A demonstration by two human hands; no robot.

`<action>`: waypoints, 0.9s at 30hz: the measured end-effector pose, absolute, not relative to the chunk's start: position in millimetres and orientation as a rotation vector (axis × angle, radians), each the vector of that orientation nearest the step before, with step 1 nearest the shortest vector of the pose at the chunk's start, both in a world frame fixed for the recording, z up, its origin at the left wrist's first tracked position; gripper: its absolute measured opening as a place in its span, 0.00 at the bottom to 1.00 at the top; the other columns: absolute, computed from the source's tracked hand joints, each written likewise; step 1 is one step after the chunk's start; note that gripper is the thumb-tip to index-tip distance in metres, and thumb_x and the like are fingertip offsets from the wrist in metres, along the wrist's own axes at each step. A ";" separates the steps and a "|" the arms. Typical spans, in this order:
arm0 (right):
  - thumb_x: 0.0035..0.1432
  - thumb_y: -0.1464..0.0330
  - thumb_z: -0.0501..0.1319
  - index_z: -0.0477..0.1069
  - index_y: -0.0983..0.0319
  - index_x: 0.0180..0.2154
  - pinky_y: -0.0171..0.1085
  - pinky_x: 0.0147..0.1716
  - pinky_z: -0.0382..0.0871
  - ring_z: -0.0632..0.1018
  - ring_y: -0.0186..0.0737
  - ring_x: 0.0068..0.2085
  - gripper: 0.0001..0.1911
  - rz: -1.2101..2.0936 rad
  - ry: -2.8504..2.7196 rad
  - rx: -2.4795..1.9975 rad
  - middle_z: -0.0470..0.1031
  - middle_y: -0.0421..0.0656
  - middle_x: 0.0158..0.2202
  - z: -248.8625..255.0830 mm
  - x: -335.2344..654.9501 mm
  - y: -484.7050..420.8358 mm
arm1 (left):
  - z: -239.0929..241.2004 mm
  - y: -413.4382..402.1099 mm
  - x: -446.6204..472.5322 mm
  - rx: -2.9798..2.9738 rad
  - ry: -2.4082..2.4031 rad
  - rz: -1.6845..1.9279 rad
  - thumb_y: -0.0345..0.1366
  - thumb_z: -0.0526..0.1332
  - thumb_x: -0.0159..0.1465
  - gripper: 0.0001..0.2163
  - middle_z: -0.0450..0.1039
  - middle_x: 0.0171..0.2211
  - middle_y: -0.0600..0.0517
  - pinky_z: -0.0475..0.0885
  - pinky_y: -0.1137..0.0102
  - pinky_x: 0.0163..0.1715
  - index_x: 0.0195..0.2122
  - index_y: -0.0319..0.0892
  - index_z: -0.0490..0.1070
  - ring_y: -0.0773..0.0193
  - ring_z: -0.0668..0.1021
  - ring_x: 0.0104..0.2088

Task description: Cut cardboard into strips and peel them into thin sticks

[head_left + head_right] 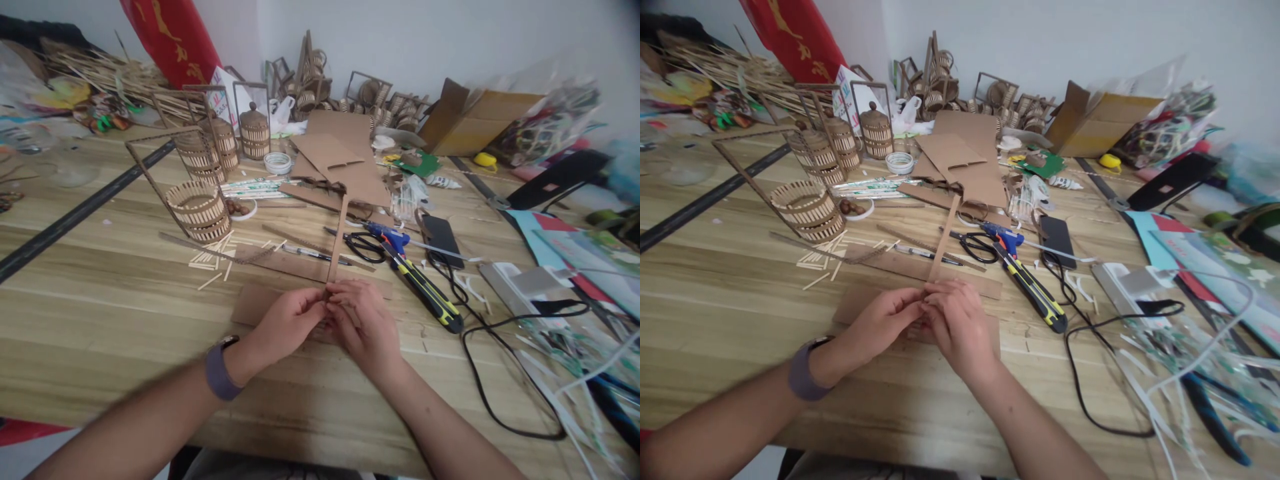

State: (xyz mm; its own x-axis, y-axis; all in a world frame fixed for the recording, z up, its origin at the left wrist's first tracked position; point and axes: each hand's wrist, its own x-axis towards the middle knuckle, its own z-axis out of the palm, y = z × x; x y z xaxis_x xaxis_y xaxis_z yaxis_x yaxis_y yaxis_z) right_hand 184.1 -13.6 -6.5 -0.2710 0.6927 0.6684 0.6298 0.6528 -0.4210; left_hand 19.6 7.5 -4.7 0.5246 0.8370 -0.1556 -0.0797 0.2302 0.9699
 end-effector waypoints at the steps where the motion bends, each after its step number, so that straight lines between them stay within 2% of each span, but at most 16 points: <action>1: 0.63 0.74 0.59 0.70 0.56 0.40 0.48 0.47 0.72 0.80 0.44 0.45 0.07 0.085 -1.984 -1.034 0.81 0.44 0.42 -6.8 184.5 -13.8 | -4.7 6.9 19.9 1.164 0.799 0.734 0.44 0.61 0.63 0.13 0.75 0.33 0.50 0.73 0.69 0.36 0.35 0.38 0.75 0.61 0.76 0.34; 5: 0.62 0.76 0.59 0.70 0.55 0.39 0.50 0.51 0.68 0.81 0.44 0.44 0.09 0.053 -1.973 -1.068 0.82 0.42 0.41 -6.6 185.8 -15.5 | -5.0 5.0 21.2 1.191 0.791 0.768 0.39 0.59 0.64 0.10 0.76 0.32 0.50 0.73 0.70 0.37 0.35 0.38 0.75 0.62 0.77 0.35; 17: 0.66 0.71 0.58 0.69 0.54 0.39 0.46 0.42 0.73 0.80 0.43 0.41 0.05 0.259 -1.768 -1.144 0.81 0.41 0.36 -2.6 186.9 -16.6 | -5.2 5.4 15.0 1.492 0.785 0.751 0.33 0.55 0.67 0.10 0.80 0.35 0.49 0.73 0.70 0.38 0.35 0.38 0.76 0.62 0.80 0.36; 20: 0.65 0.73 0.58 0.68 0.55 0.40 0.46 0.44 0.72 0.81 0.43 0.42 0.06 0.207 -1.830 -1.101 0.81 0.41 0.38 -3.7 186.3 -16.8 | -5.5 5.7 16.1 1.434 0.779 0.760 0.34 0.56 0.67 0.09 0.80 0.36 0.48 0.73 0.70 0.39 0.37 0.38 0.75 0.61 0.80 0.38; 24: 0.64 0.75 0.58 0.67 0.55 0.40 0.46 0.45 0.70 0.81 0.42 0.42 0.08 0.089 -1.926 -1.025 0.82 0.41 0.39 -2.4 184.7 -16.7 | -4.6 7.6 18.6 1.313 0.775 0.783 0.41 0.59 0.66 0.12 0.79 0.39 0.48 0.72 0.68 0.42 0.42 0.39 0.76 0.59 0.79 0.41; 27: 0.63 0.74 0.60 0.68 0.56 0.41 0.46 0.45 0.70 0.81 0.43 0.43 0.08 0.036 -1.976 -1.021 0.82 0.42 0.40 -3.2 184.5 -16.0 | -4.6 9.2 19.5 1.269 0.777 0.808 0.41 0.59 0.65 0.12 0.79 0.39 0.48 0.72 0.68 0.44 0.42 0.39 0.77 0.58 0.78 0.42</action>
State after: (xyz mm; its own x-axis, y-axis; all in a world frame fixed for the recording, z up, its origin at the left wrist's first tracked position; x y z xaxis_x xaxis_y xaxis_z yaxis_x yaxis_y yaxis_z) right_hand 184.5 -16.0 -3.2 -0.2696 0.6681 0.6935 0.6427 0.6611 -0.3871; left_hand 19.5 9.2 -4.6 0.5082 0.8595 -0.0546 -0.0876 0.1146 0.9895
